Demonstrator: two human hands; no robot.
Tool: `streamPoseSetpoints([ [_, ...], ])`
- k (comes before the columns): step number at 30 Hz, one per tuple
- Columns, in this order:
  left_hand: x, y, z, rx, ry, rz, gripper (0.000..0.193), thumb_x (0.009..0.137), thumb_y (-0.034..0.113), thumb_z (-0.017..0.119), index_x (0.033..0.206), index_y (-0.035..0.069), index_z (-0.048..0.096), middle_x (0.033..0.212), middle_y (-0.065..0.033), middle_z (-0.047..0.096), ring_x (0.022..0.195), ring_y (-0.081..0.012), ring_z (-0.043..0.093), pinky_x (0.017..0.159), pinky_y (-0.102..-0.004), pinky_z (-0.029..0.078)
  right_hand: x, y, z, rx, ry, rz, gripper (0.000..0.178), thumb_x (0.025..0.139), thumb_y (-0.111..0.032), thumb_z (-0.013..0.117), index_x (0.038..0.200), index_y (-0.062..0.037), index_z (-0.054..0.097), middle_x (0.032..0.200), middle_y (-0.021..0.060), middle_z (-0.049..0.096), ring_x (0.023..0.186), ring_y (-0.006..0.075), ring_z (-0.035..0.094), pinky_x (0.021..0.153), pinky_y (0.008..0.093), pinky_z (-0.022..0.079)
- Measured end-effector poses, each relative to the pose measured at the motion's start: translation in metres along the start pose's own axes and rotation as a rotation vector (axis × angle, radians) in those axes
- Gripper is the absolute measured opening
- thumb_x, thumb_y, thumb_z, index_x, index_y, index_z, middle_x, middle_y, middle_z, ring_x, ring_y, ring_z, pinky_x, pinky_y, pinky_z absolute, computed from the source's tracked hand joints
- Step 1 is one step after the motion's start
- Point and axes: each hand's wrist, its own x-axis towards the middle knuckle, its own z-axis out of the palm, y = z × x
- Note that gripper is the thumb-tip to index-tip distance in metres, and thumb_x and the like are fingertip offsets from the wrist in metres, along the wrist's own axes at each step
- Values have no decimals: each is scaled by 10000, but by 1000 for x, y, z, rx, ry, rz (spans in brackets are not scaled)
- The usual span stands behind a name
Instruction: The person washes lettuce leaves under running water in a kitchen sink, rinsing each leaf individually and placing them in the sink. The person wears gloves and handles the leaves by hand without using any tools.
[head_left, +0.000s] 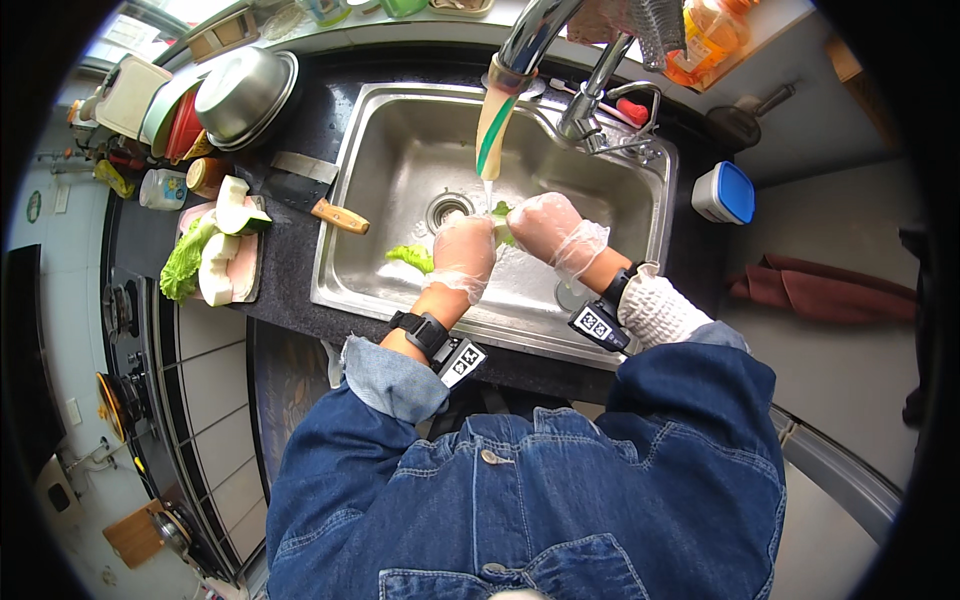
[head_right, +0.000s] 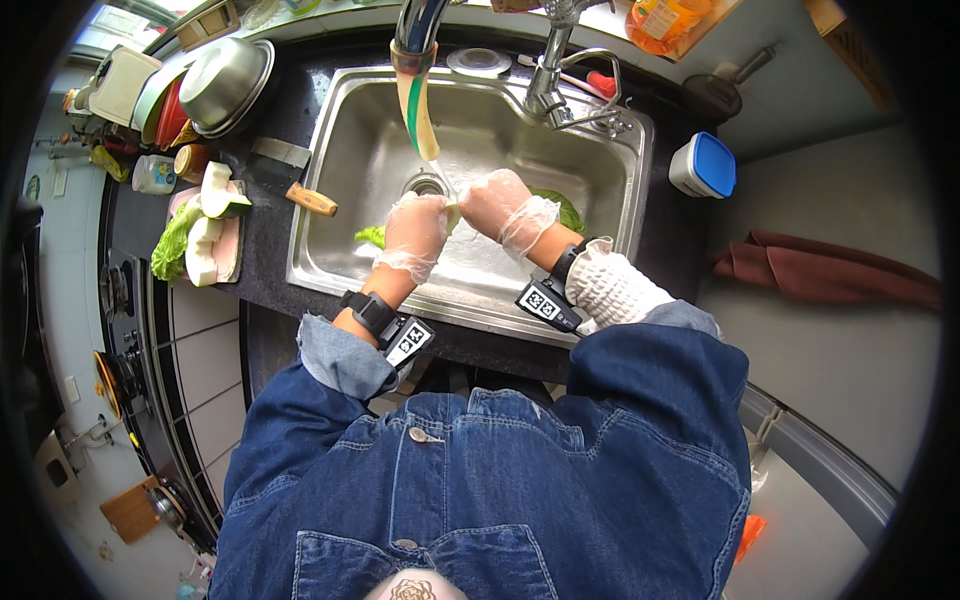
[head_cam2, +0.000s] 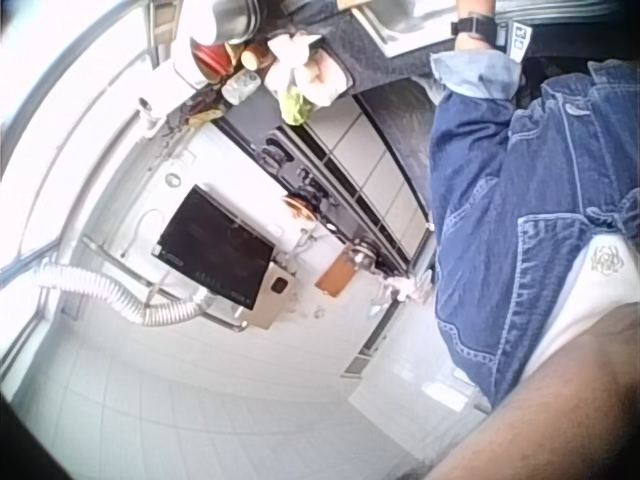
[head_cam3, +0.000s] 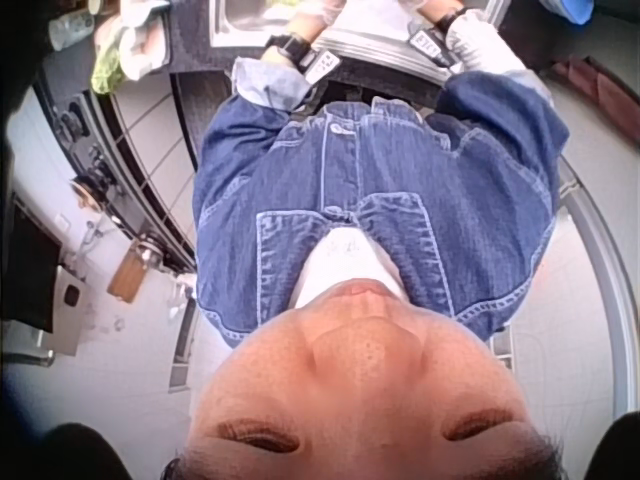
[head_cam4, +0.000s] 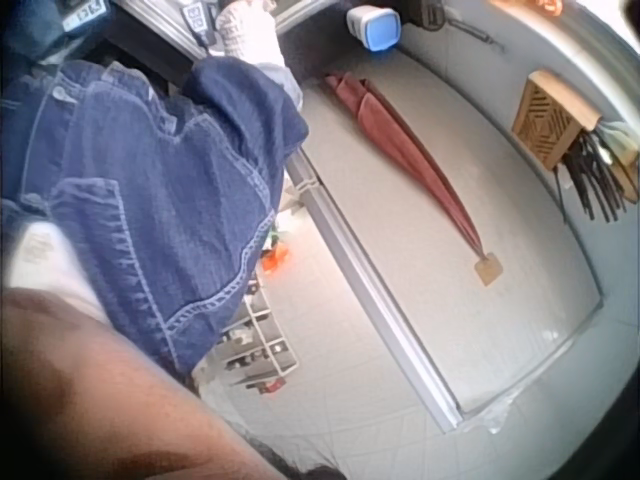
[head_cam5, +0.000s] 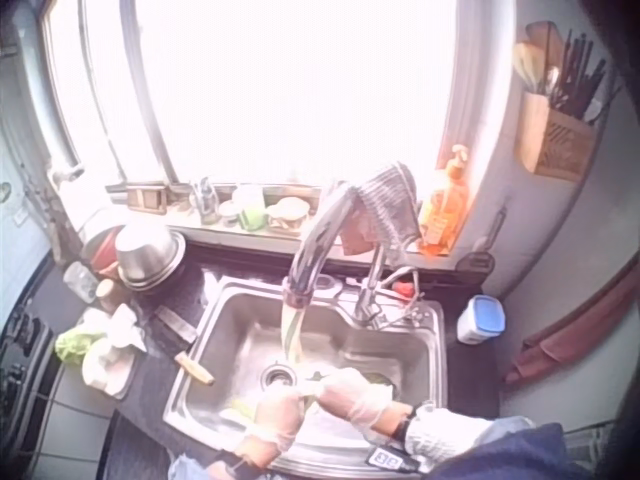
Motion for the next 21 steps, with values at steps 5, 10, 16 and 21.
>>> streamPoseSetpoints([
  [5, -3, -1, -6, 32, 5, -63, 119, 748, 135, 549, 706, 60, 633, 645, -181, 573, 679, -356, 565, 630, -431, 456, 11, 8, 10, -7, 87, 326, 116, 664, -117, 563, 578, -56, 611, 587, 129, 594, 544, 256, 610, 499, 353, 480],
  [10, -2, -6, -13, -150, 35, -167, 130, 751, 149, 564, 782, 71, 664, 673, -194, 587, 688, -358, 582, 647, -421, 466, 1, 25, 8, 544, 39, 565, 141, 764, -173, 564, 761, -58, 646, 726, 156, 620, 693, 324, 606, 667, 385, 486],
  [16, 4, -5, -11, -73, 21, -126, 137, 750, 161, 574, 804, 78, 667, 692, -200, 586, 688, -359, 579, 642, -422, 464, -2, 20, 4, 538, -35, 172, 132, 774, -189, 556, 825, -84, 618, 713, 139, 608, 712, 322, 591, 635, 391, 473],
  [21, 5, 1, -10, -4, -15, -93, 139, 750, 165, 569, 772, 54, 651, 690, -206, 569, 665, -364, 567, 624, -430, 460, 4, 25, 5, 350, -77, -16, 81, 684, -149, 570, 669, -75, 598, 601, 127, 574, 594, 318, 582, 543, 396, 466],
])
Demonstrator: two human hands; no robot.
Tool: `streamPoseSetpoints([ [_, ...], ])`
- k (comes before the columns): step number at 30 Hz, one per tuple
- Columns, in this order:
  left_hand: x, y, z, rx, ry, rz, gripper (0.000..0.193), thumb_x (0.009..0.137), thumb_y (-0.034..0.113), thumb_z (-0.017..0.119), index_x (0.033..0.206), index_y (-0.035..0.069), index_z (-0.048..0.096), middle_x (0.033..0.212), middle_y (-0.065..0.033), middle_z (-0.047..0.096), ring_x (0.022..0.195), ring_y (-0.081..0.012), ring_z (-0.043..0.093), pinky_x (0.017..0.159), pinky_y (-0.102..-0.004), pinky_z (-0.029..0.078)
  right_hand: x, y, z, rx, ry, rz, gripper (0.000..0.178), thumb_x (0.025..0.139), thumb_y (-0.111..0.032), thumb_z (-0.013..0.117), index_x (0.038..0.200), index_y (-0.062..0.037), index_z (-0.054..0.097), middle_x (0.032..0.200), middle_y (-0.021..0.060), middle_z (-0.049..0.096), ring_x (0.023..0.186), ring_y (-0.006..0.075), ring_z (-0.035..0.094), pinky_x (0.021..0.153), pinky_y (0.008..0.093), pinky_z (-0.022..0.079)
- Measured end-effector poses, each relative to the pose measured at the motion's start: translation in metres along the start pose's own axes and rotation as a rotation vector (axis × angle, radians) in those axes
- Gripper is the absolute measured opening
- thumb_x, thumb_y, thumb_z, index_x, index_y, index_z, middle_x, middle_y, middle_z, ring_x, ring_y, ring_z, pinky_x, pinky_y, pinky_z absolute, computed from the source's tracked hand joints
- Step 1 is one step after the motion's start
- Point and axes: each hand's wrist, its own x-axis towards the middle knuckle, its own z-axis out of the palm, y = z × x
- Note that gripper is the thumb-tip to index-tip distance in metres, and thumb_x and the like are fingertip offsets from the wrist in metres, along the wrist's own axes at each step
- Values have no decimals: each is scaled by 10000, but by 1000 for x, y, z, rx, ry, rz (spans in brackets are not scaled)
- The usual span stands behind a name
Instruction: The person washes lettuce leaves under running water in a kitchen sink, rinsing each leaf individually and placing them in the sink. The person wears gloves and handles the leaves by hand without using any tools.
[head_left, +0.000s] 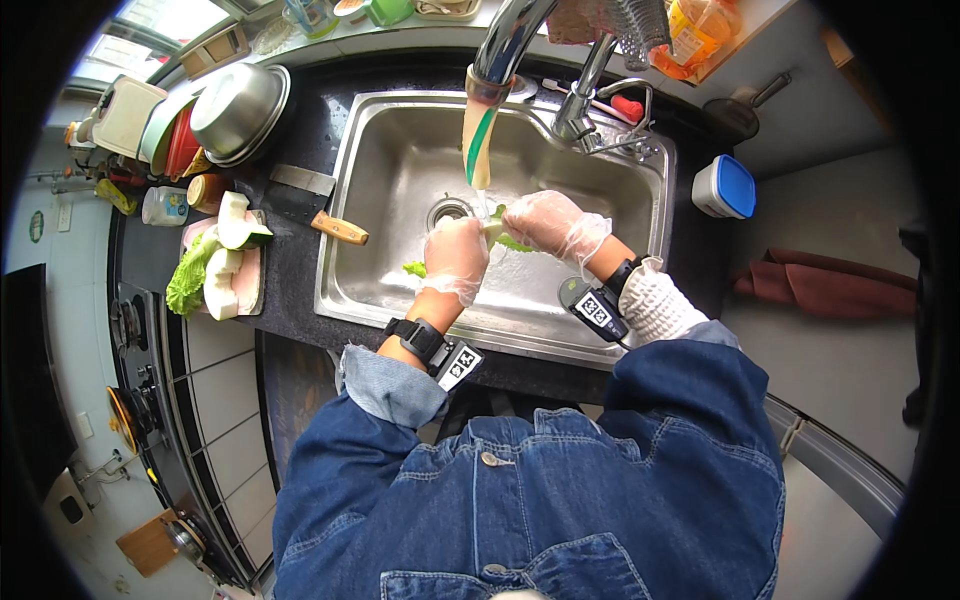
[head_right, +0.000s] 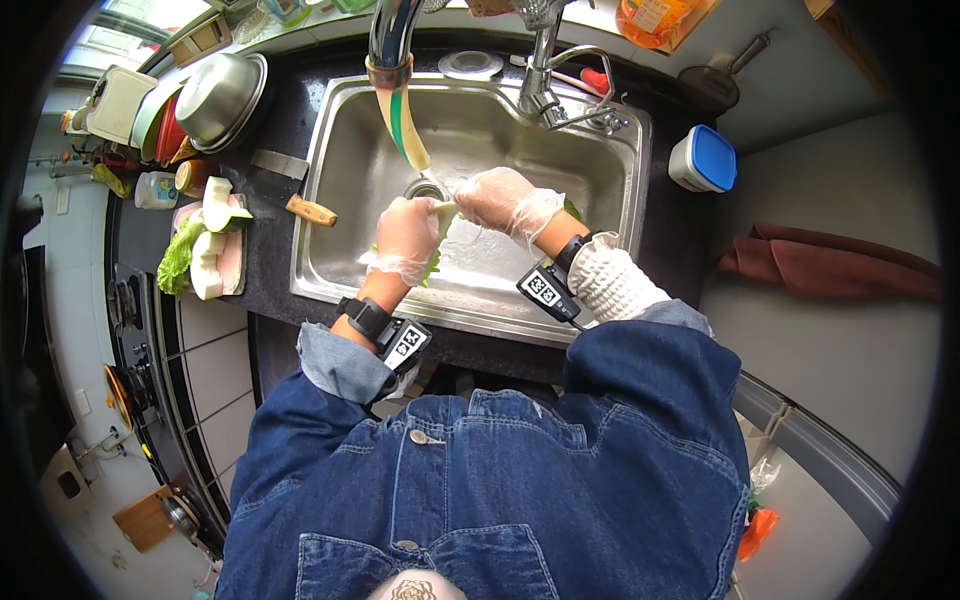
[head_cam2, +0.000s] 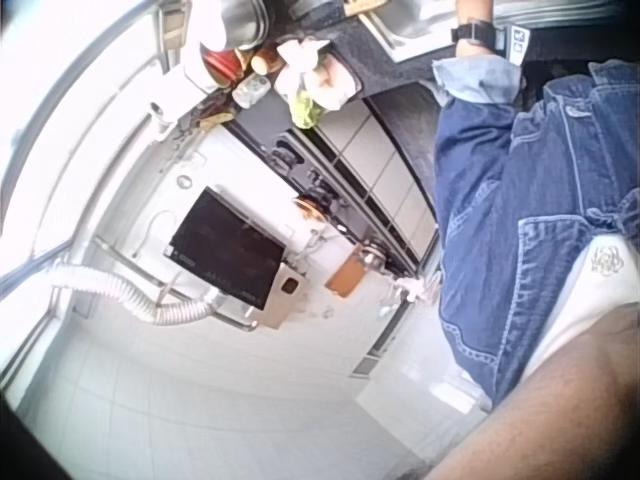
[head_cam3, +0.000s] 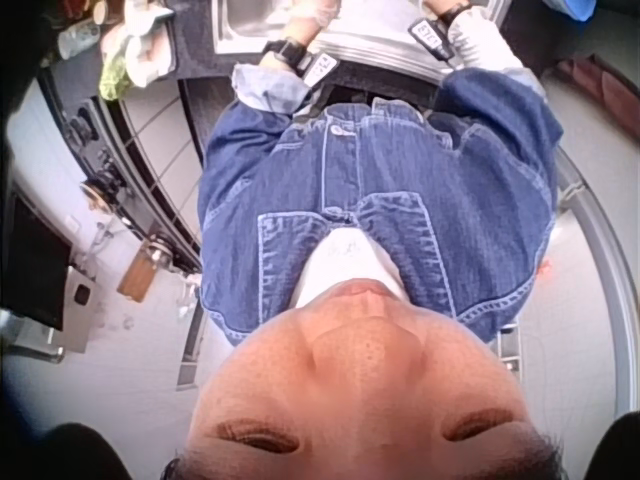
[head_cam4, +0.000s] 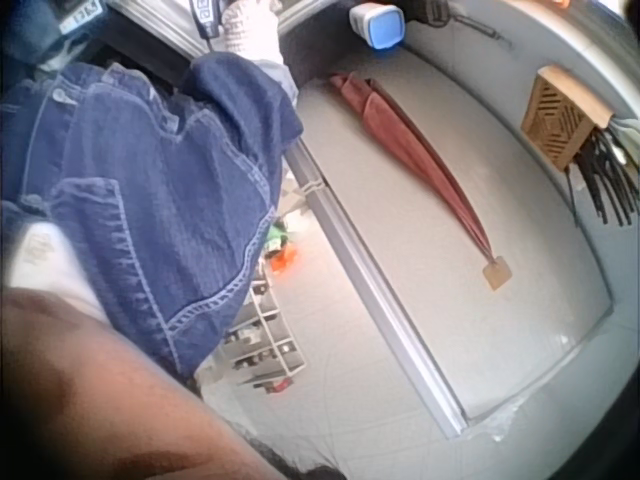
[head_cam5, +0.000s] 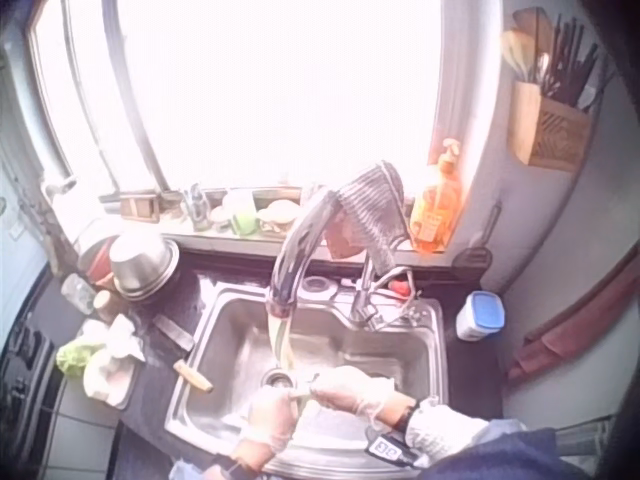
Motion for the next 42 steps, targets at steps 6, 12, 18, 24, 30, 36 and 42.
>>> streamPoseSetpoints([
  [6, 0, 2, 0, 72, -25, 32, 136, 746, 147, 546, 707, 46, 628, 657, -195, 569, 644, -361, 571, 605, -432, 464, 10, -10, 16, -267, 153, -60, 93, 615, -146, 577, 559, -74, 594, 543, 109, 565, 511, 266, 576, 490, 373, 453],
  [12, 3, -2, 1, 93, 55, 18, 125, 725, 133, 549, 677, 47, 626, 625, -173, 582, 621, -351, 587, 588, -426, 475, 22, -20, 38, -254, 307, 198, 112, 625, -174, 588, 554, -88, 590, 534, 95, 562, 520, 245, 578, 510, 353, 455],
  [18, 4, -7, -5, 176, 36, -8, 136, 721, 133, 561, 640, 38, 614, 627, -171, 588, 619, -342, 596, 594, -410, 487, 19, 4, 35, -32, 335, 479, 129, 675, -181, 581, 618, -75, 626, 607, 111, 609, 575, 247, 610, 558, 350, 482],
  [24, 12, -7, -10, 17, 32, -91, 164, 766, 171, 535, 799, 75, 663, 696, -183, 592, 679, -353, 585, 630, -409, 469, -5, 16, 44, 1041, 122, 833, 187, 802, -209, 570, 812, -36, 640, 601, 55, 602, 570, 124, 581, 588, 263, 469],
  [30, 17, -3, -5, -99, 24, -66, 161, 761, 196, 576, 823, 75, 664, 722, -186, 597, 704, -350, 586, 637, -396, 462, 5, 2, 51, 1320, 405, 684, 163, 770, -140, 618, 873, -14, 630, 811, 51, 629, 697, 107, 571, 641, 252, 459],
  [36, 19, -7, -1, -253, 36, -31, 220, 756, 257, 631, 825, 50, 659, 704, -167, 614, 656, -305, 600, 618, -351, 463, 18, -16, 39, 778, 594, 591, 172, 749, -218, 617, 766, -48, 641, 707, 125, 608, 641, 228, 597, 599, 300, 457],
  [42, 22, -15, -8, -444, -29, -203, 272, 755, 282, 629, 782, 11, 640, 678, -151, 617, 607, -256, 598, 581, -335, 448, 45, -27, 45, 1084, 652, 652, 237, 837, -249, 556, 796, -28, 631, 691, 14, 601, 621, 103, 539, 573, 254, 435],
])
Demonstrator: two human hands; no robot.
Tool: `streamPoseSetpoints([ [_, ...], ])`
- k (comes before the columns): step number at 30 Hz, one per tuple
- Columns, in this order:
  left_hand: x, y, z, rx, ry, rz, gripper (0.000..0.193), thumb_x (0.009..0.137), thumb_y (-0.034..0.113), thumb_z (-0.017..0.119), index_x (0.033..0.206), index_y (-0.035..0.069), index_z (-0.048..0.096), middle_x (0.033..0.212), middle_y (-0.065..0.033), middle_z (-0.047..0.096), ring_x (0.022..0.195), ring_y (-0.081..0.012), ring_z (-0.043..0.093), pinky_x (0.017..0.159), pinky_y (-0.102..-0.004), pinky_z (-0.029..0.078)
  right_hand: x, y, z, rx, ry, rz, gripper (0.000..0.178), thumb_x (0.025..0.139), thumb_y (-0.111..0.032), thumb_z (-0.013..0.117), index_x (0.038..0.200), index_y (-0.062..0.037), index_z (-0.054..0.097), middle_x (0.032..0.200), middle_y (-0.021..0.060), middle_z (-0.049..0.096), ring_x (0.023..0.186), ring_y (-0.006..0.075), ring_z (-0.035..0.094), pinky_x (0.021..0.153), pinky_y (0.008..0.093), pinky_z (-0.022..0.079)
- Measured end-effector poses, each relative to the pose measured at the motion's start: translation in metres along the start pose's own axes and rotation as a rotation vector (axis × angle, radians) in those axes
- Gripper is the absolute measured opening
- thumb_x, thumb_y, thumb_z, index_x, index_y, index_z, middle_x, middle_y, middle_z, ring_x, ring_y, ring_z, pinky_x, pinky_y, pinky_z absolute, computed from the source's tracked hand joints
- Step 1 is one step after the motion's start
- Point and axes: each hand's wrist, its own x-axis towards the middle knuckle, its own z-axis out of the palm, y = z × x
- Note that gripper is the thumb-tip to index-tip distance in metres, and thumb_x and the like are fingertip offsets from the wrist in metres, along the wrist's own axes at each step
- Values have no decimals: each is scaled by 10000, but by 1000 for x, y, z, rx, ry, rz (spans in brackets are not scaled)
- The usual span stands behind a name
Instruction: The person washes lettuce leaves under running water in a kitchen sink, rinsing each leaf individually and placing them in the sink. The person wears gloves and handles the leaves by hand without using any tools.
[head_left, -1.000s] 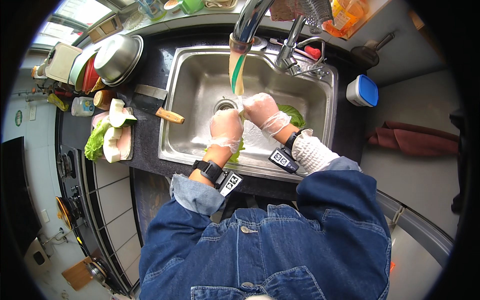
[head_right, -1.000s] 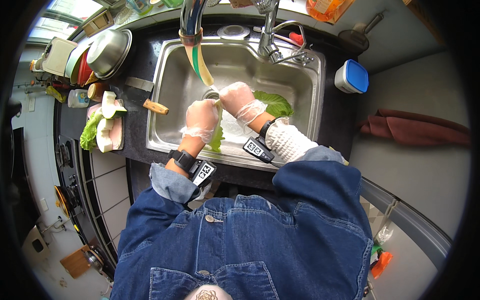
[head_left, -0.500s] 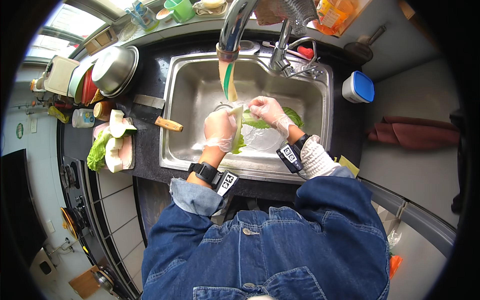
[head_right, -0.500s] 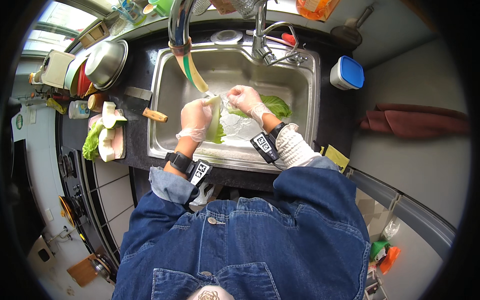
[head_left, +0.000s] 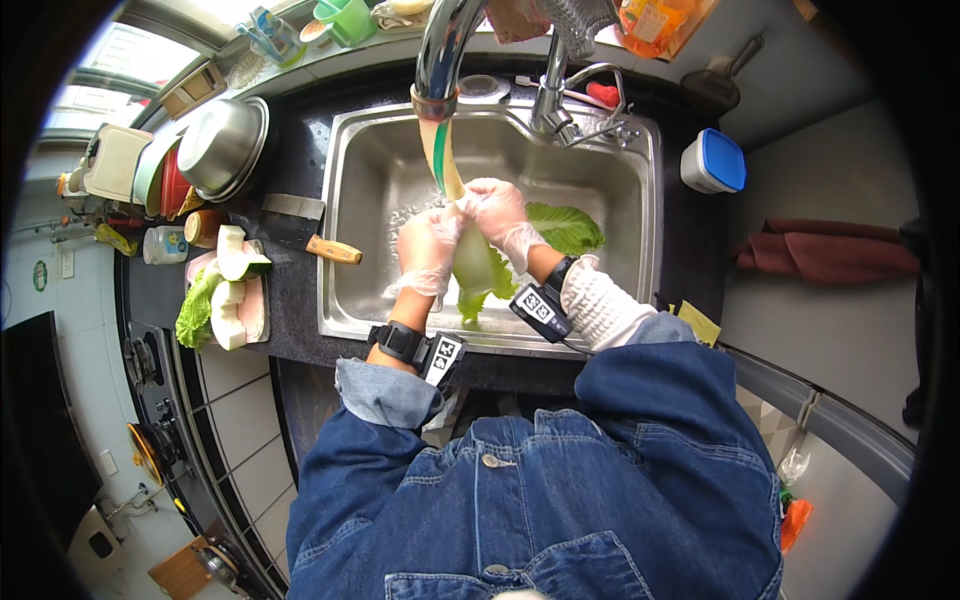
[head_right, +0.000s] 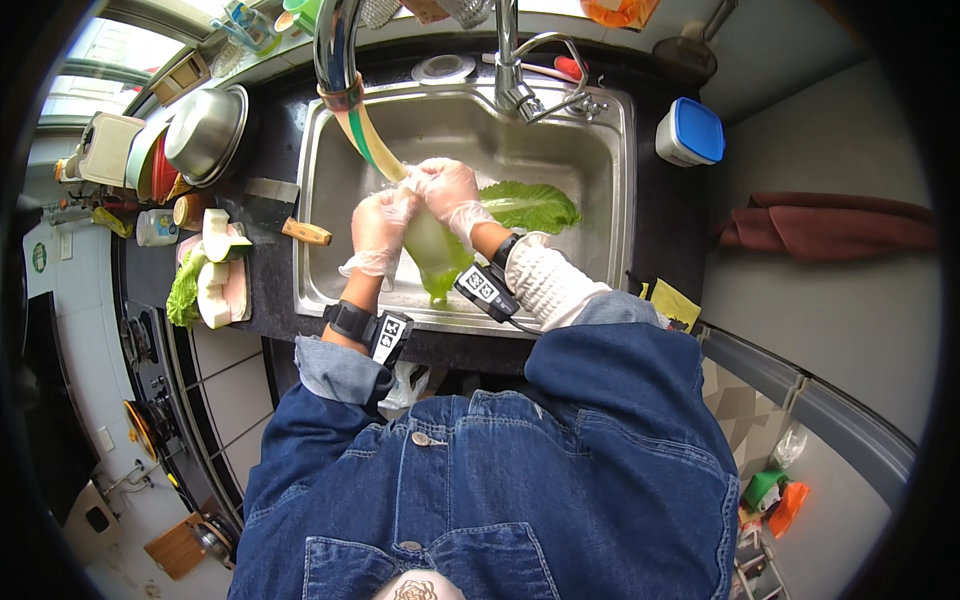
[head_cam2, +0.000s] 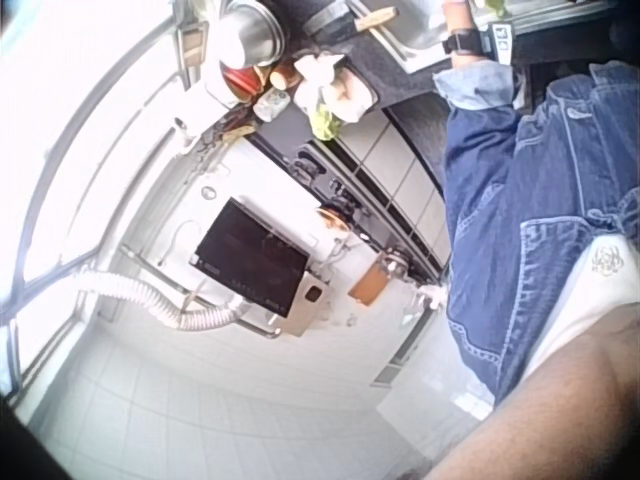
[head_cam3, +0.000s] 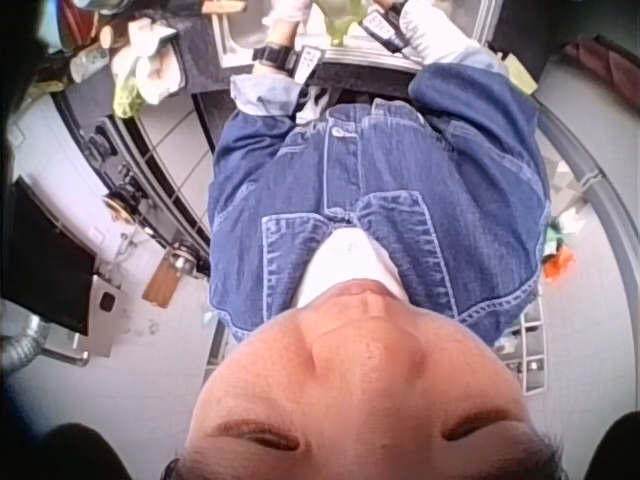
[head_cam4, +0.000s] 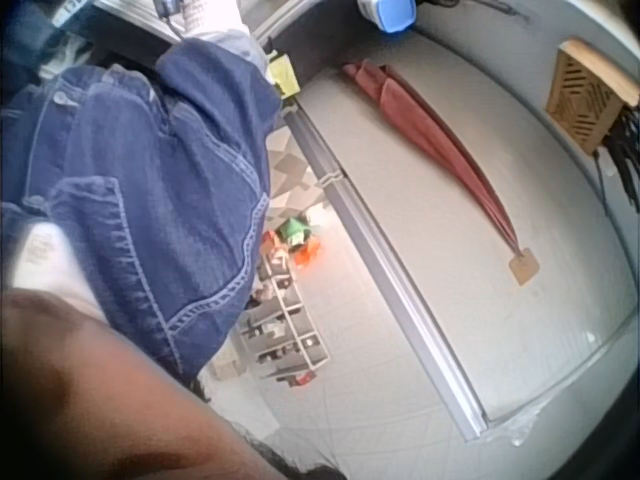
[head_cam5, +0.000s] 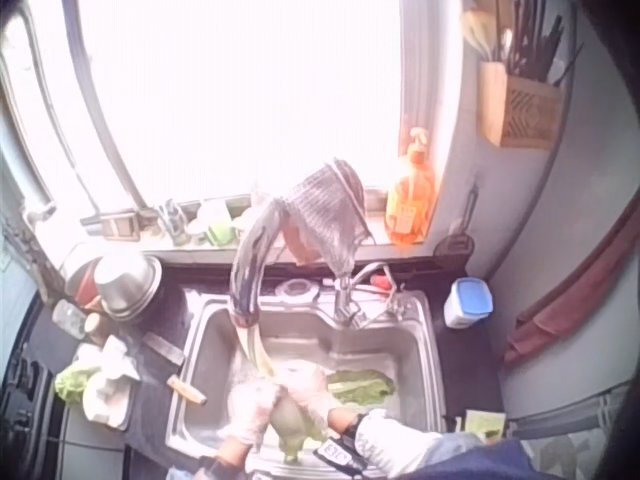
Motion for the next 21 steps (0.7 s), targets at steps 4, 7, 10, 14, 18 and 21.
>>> streamPoseSetpoints([
  [4, 3, -2, 1, -268, 130, -20, 276, 748, 262, 631, 726, -12, 625, 611, -125, 603, 532, -186, 562, 538, -314, 430, -6, 7, 2, 499, -121, 192, 323, 898, -347, 485, 910, -43, 594, 775, -28, 555, 652, 62, 475, 581, 224, 407],
  [7, 6, -4, -2, -332, 190, -2, 240, 755, 221, 632, 737, -18, 620, 619, -72, 603, 544, -108, 530, 530, -278, 423, -10, 11, -15, 362, -335, 187, 400, 838, -372, 559, 1007, -9, 562, 891, 63, 598, 768, 118, 548, 700, 253, 449],
  [10, 10, -3, -4, -506, 208, -36, 196, 782, 163, 617, 791, -32, 614, 663, -45, 603, 572, -84, 523, 535, -246, 425, -6, 13, -32, 45, -504, 139, 422, 808, -360, 599, 1046, -11, 573, 919, 60, 616, 811, 118, 561, 740, 261, 449],
  [14, 17, -2, -9, -686, 247, -35, 187, 774, 112, 638, 871, -44, 608, 773, -39, 618, 657, -83, 541, 604, -215, 433, 6, 15, -44, -84, -655, 150, 342, 792, -225, 656, 1054, -10, 605, 883, 11, 623, 820, 76, 535, 767, 246, 441],
  [18, 18, -4, -1, -804, 178, -112, 268, 768, 95, 650, 978, -56, 580, 874, -56, 614, 745, -92, 550, 677, -210, 433, 15, 9, -33, -15, -543, 144, 324, 794, -255, 651, 1012, -17, 620, 848, 11, 630, 771, 64, 538, 714, 232, 446],
  [21, 15, -5, 2, -793, 149, -137, 281, 786, 127, 653, 999, -42, 582, 889, -58, 610, 759, -103, 554, 691, -226, 438, 15, 4, -29, -197, -524, 60, 328, 775, -297, 661, 966, -32, 636, 791, 38, 640, 723, 80, 555, 675, 251, 454],
])
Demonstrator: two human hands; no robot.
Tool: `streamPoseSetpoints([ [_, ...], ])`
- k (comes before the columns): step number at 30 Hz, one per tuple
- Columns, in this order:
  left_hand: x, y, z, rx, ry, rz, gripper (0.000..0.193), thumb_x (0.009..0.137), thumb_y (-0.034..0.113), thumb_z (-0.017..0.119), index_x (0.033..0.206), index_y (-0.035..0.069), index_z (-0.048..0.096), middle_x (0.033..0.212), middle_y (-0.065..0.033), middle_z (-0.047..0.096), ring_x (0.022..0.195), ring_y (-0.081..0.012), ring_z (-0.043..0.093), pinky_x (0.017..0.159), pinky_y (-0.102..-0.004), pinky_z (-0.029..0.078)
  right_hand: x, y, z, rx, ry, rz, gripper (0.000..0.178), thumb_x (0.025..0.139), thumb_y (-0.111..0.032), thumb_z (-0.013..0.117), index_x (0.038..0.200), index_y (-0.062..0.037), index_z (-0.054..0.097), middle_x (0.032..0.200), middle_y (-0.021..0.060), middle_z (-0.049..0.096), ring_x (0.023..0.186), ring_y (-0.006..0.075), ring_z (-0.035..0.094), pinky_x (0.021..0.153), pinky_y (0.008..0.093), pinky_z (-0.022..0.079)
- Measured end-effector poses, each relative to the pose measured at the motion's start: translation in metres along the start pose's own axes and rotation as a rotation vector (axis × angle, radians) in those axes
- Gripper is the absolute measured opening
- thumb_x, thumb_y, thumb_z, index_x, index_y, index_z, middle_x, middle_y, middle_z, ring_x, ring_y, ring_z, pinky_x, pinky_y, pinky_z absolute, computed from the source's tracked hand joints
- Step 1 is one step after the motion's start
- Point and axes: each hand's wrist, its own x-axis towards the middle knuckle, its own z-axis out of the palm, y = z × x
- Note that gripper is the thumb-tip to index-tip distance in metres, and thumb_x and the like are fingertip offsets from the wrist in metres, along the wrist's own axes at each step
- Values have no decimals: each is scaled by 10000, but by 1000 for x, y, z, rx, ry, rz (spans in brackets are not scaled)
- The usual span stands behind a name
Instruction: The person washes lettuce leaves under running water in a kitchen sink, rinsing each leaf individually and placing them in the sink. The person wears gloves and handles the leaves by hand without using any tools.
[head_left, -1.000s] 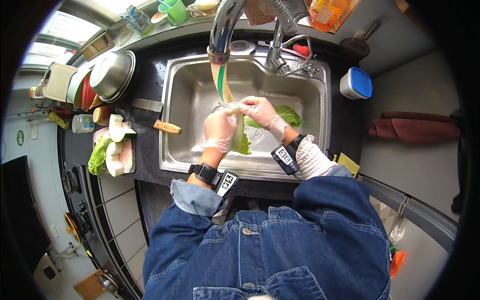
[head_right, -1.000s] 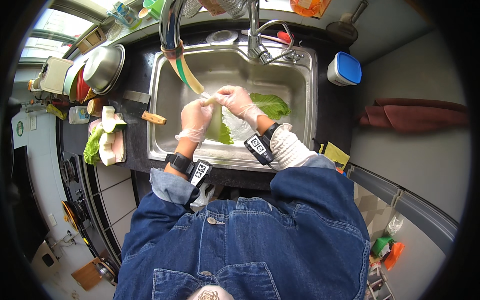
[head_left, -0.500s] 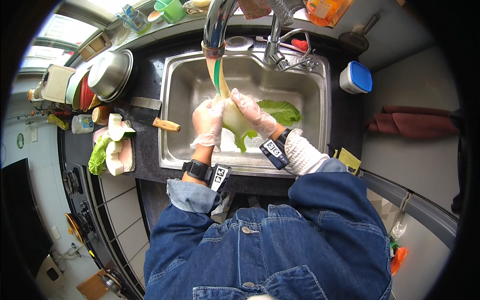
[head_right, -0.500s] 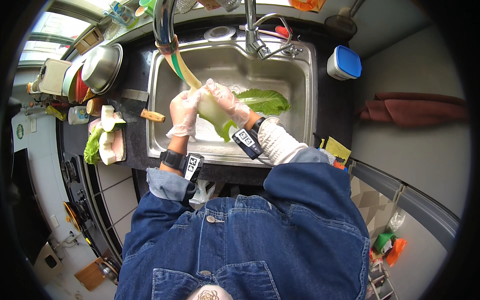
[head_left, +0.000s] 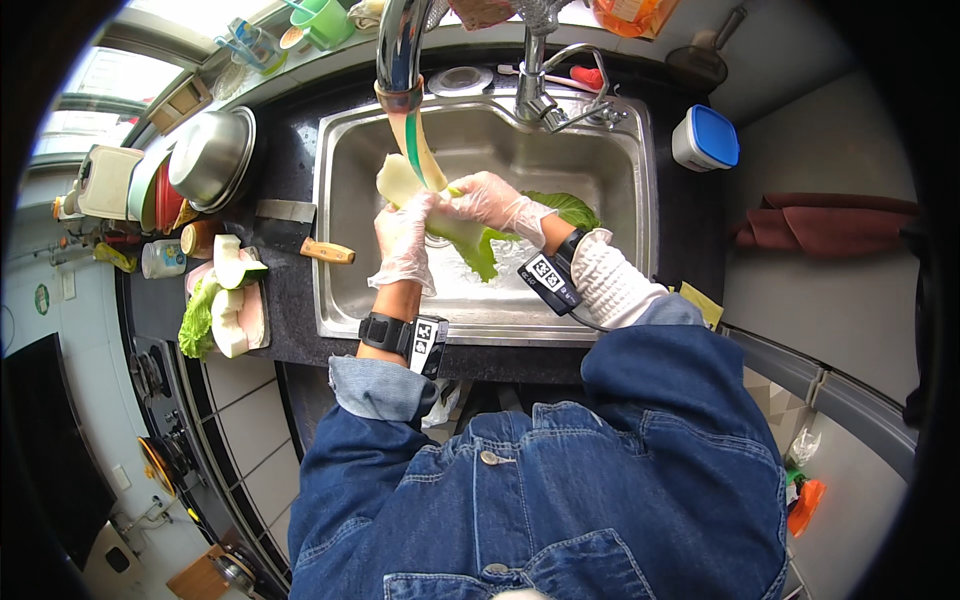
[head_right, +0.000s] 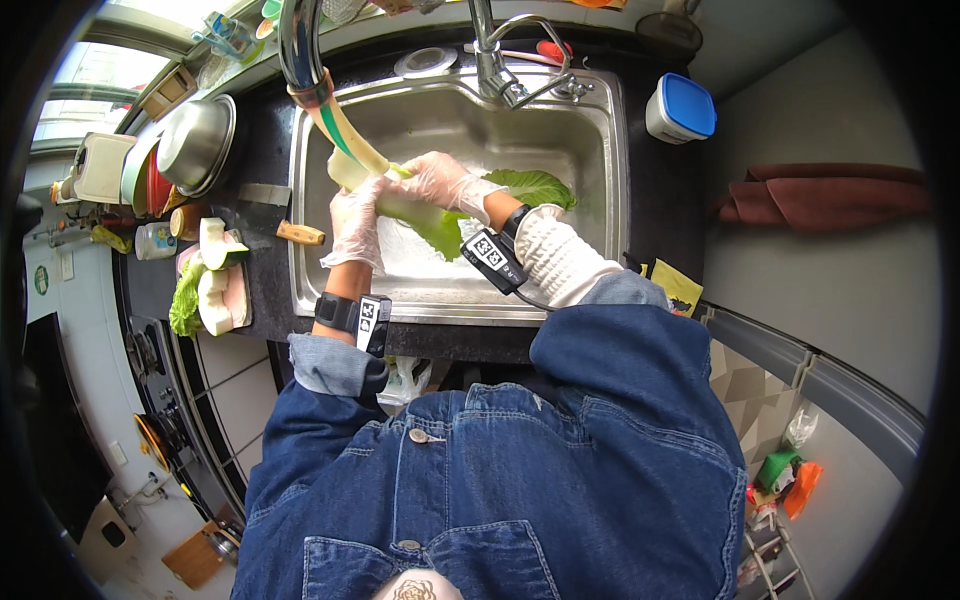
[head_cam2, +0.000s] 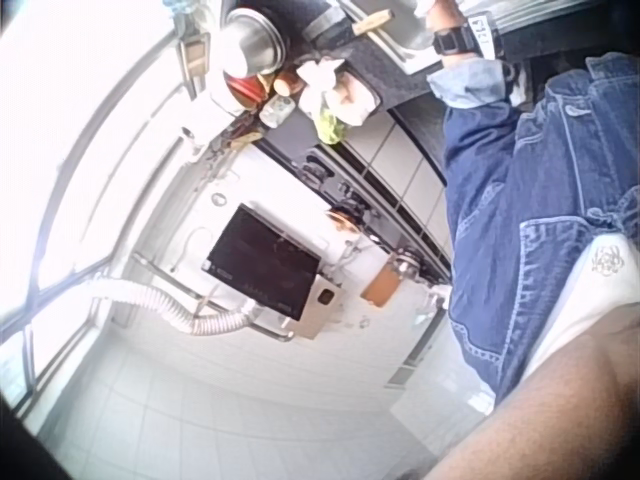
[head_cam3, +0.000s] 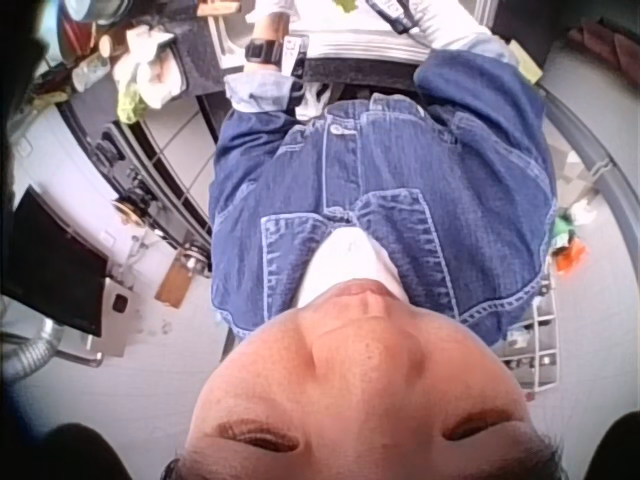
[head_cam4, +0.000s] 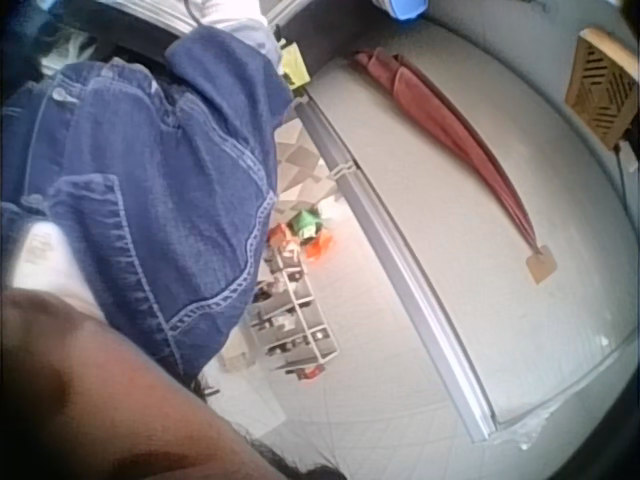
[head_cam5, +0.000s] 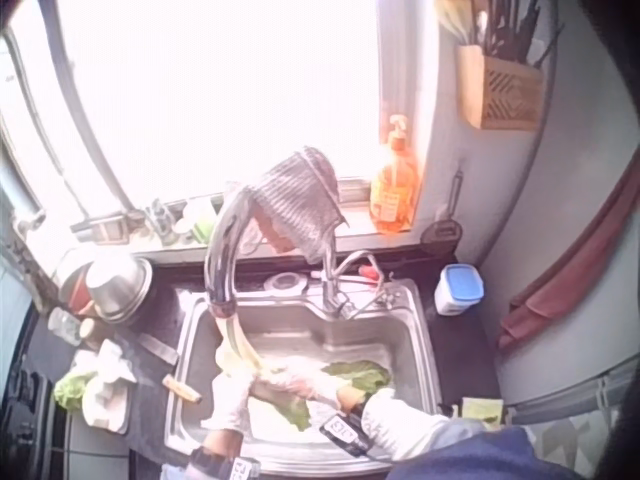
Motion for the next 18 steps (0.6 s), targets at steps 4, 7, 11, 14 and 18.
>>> streamPoseSetpoints([
  [4, 2, 7, -2, 6, 77, -27, 313, 806, 200, 642, 997, -41, 583, 870, -60, 606, 737, -120, 551, 673, -254, 449, -7, 10, -4, -93, -149, -22, 388, 712, -360, 702, 917, -35, 648, 748, 66, 646, 670, 129, 576, 642, 280, 460],
  [7, 7, 14, -6, 21, 131, -30, 348, 815, 250, 630, 988, -49, 581, 854, -76, 602, 713, -138, 552, 648, -278, 457, -12, 27, -11, -76, -217, -15, 440, 669, -372, 734, 913, -17, 645, 745, 67, 645, 665, 156, 582, 643, 289, 461],
  [11, 20, 22, -18, -175, 255, -13, 336, 803, 240, 645, 985, -36, 585, 866, -86, 601, 724, -171, 573, 667, -303, 476, -19, 39, -23, -30, -297, 123, 442, 681, -252, 742, 1017, -2, 599, 874, 47, 633, 795, 132, 564, 736, 275, 444],
  [14, 26, 28, -28, -275, 262, -98, 435, 803, 218, 644, 1123, -32, 492, 1038, -119, 568, 899, -225, 577, 805, -348, 473, -28, 39, -30, 211, -269, 210, 446, 663, -216, 754, 1026, -7, 600, 904, 46, 628, 819, 132, 561, 777, 272, 433],
  [18, 26, 35, -37, -347, 318, -86, 478, 803, 218, 641, 1161, -36, 451, 1080, -141, 548, 952, -257, 563, 842, -387, 462, -37, 38, -36, 414, -251, 242, 509, 658, -177, 754, 1080, 27, 557, 985, 67, 609, 902, 152, 555, 822, 275, 423],
])
